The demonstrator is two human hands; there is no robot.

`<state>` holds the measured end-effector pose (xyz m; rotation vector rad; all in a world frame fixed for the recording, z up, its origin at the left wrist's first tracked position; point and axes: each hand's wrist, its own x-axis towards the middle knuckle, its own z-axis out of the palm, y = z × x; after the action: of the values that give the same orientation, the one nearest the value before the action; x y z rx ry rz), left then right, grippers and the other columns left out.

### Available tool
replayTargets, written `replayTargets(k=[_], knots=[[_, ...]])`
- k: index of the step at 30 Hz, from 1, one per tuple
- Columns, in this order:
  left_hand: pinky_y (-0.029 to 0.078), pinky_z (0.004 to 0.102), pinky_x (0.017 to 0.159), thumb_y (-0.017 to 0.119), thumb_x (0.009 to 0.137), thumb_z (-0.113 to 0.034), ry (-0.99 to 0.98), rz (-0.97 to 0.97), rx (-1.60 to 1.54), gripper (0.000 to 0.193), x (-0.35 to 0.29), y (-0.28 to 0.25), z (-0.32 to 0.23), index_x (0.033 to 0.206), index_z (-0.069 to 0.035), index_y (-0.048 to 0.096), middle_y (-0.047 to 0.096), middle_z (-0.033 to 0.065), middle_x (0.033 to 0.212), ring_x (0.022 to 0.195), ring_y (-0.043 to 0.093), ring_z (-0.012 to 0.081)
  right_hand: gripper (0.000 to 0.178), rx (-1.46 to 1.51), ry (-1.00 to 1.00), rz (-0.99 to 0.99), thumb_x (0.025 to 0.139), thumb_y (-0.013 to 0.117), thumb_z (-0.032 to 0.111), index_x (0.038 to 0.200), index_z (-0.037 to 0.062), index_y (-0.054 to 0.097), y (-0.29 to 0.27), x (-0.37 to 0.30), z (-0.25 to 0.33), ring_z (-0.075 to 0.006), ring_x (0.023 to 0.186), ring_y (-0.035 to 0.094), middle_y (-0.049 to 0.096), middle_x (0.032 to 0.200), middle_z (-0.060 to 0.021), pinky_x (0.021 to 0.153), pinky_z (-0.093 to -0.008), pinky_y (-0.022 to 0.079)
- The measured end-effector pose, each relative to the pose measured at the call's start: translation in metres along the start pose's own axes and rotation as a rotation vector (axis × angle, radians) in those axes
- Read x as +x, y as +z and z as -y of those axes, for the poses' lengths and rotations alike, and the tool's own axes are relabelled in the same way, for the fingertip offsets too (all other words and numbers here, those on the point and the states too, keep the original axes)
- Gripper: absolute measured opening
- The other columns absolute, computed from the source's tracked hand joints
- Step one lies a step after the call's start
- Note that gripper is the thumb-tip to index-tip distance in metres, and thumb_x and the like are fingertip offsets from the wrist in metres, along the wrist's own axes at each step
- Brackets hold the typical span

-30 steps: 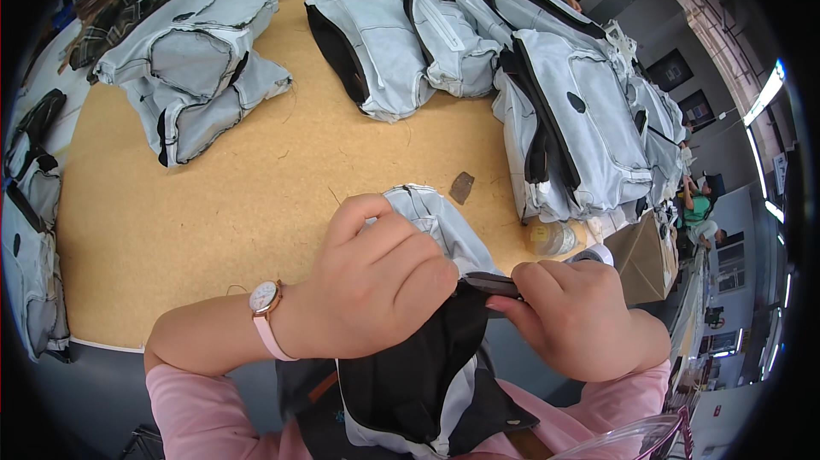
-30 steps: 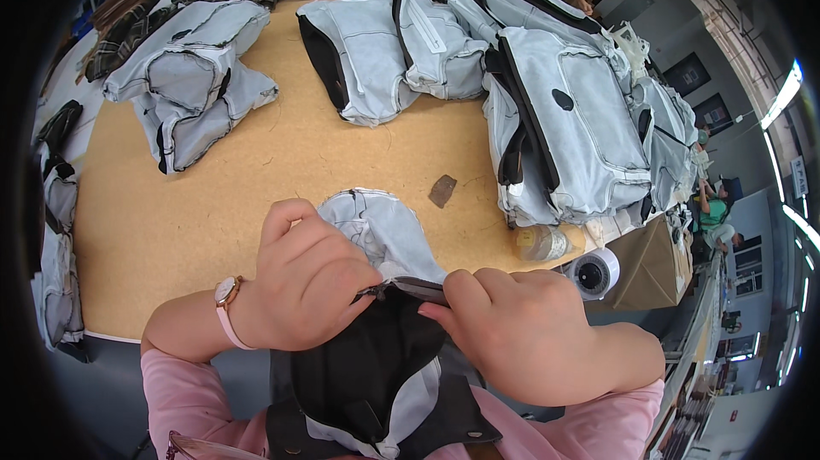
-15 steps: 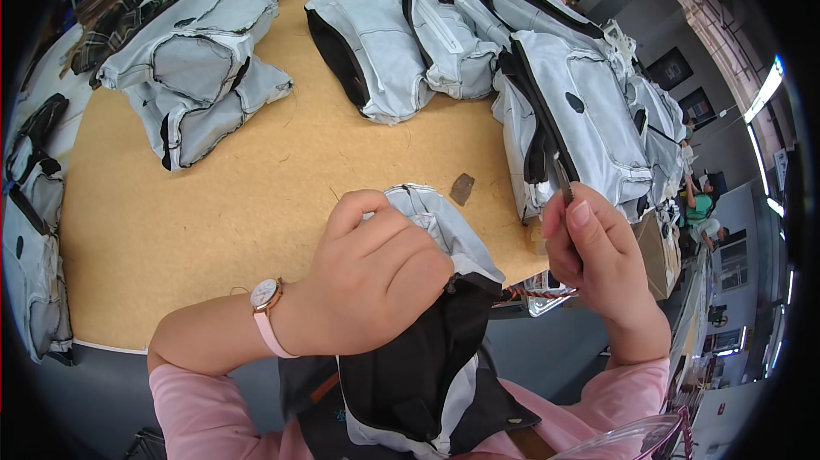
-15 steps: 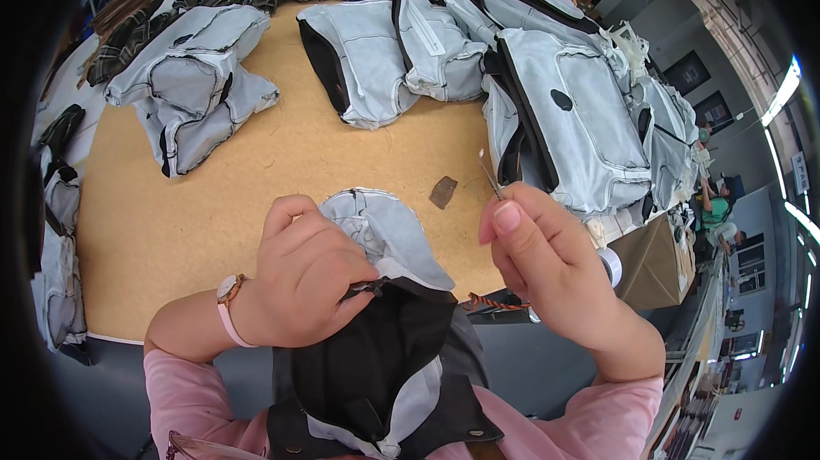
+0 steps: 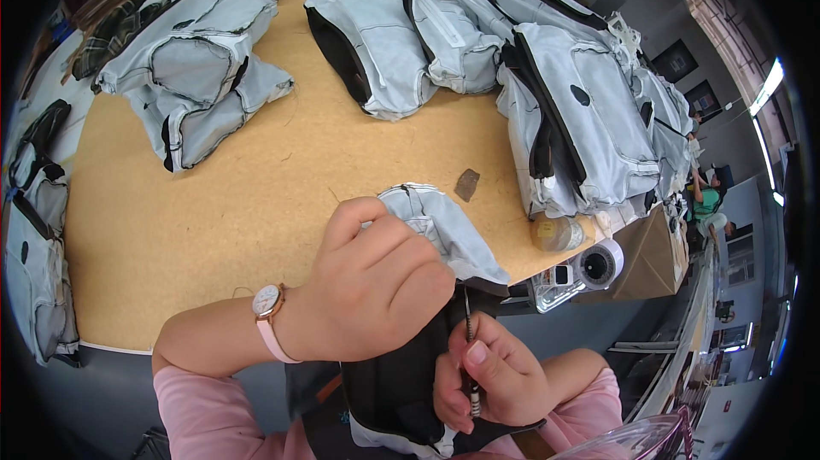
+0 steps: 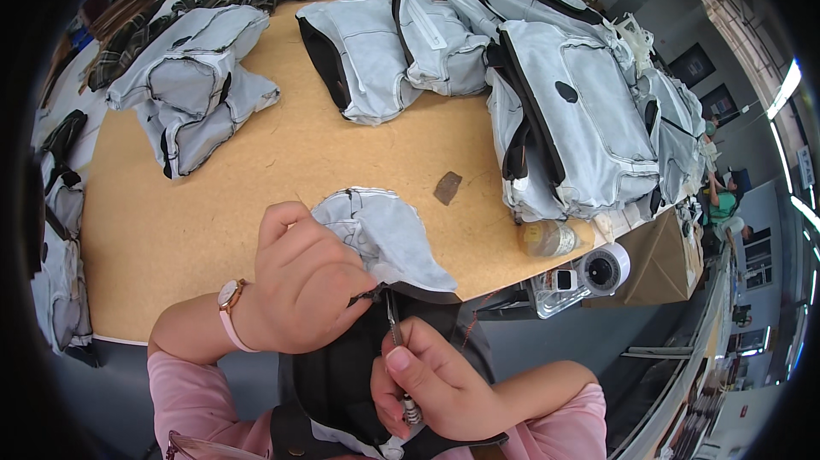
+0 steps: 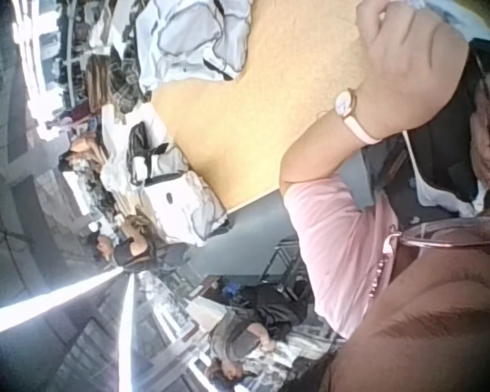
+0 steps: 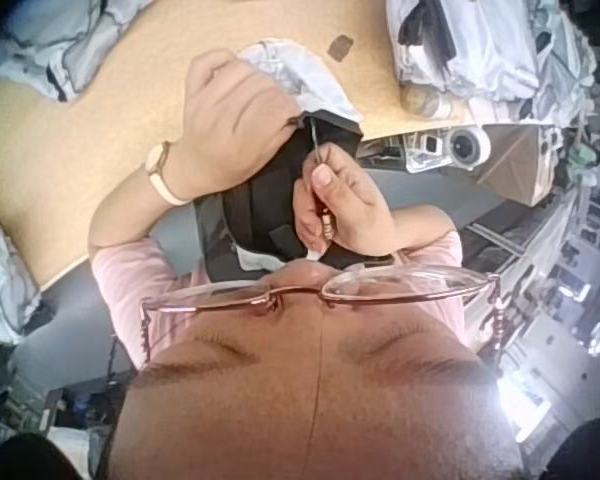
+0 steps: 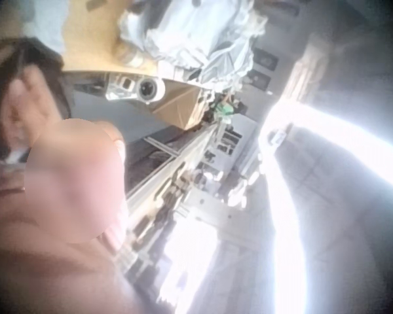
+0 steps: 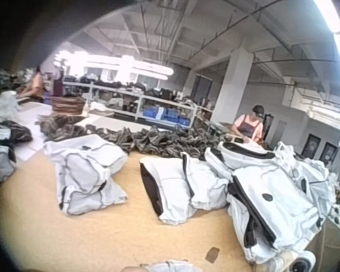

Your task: The person assembles a leather bag by applying glue to its edges with a glue applicator, then trimming excess material with scissors.

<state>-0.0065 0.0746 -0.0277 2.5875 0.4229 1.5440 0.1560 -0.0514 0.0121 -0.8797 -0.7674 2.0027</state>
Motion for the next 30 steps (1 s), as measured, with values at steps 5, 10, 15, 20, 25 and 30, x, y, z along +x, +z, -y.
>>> replayTargets(k=[5,10,15,20,25,30], knots=[[0.035,0.0379,0.067,0.074,0.052,-0.009,0.001,-0.006,0.023,0.032,-0.001,-0.002,-0.002,0.079,-0.010,0.059,0.056,0.0007,0.073,0.063,0.051,0.0203,0.016,0.099,-0.074,0.019,0.105,0.031,0.025,0.103,0.0091,0.032,0.003,0.003,-0.010,-0.0165,0.052,0.048,0.048,0.067,-0.0095,0.052,-0.0263,0.042],[0.039,0.0327,0.071,0.060,0.066,-0.011,-0.017,-0.050,0.091,0.012,0.003,0.001,-0.005,0.073,-0.010,0.051,0.048,-0.0003,0.069,0.062,0.047,0.0164,0.017,0.108,-0.092,0.028,0.105,0.031,0.025,0.104,0.0088,0.032,0.004,0.007,-0.013,-0.0167,0.053,0.048,0.047,0.067,-0.0096,0.053,-0.0266,0.042],[0.039,0.0322,0.071,0.061,0.066,-0.011,-0.017,-0.049,0.091,0.012,0.003,0.001,-0.006,0.073,-0.011,0.050,0.048,-0.0005,0.069,0.062,0.047,0.0162,0.017,0.124,-0.128,0.032,0.105,0.031,0.026,0.105,0.0085,0.032,0.005,0.009,-0.019,-0.0166,0.053,0.047,0.046,0.069,-0.0091,0.054,-0.0265,0.043],[0.039,0.0316,0.070,0.061,0.066,-0.011,-0.009,-0.071,0.108,0.013,0.002,0.003,-0.006,0.072,-0.011,0.050,0.047,-0.0008,0.068,0.061,0.046,0.0160,0.017,0.100,-0.174,0.019,0.105,0.030,0.025,0.106,0.0084,0.032,0.007,0.010,-0.024,-0.0163,0.053,0.047,0.046,0.070,-0.0090,0.054,-0.0265,0.043],[0.035,0.0354,0.066,0.072,0.058,-0.010,-0.010,-0.004,0.060,0.024,0.000,-0.001,-0.005,0.077,-0.010,0.058,0.055,-0.0011,0.070,0.062,0.051,0.0176,0.016,0.104,-0.190,0.023,0.105,0.030,0.024,0.107,0.0084,0.032,0.007,0.012,-0.025,-0.0163,0.053,0.047,0.046,0.070,-0.0089,0.053,-0.0262,0.043],[0.035,0.0352,0.066,0.071,0.059,-0.009,-0.006,0.002,0.066,0.023,0.001,-0.003,-0.006,0.077,-0.010,0.058,0.055,-0.0012,0.070,0.062,0.051,0.0173,0.016,0.088,-0.196,0.019,0.105,0.030,0.024,0.108,0.0084,0.032,0.009,0.012,-0.023,-0.0160,0.052,0.046,0.045,0.069,-0.0084,0.052,-0.0261,0.042]])
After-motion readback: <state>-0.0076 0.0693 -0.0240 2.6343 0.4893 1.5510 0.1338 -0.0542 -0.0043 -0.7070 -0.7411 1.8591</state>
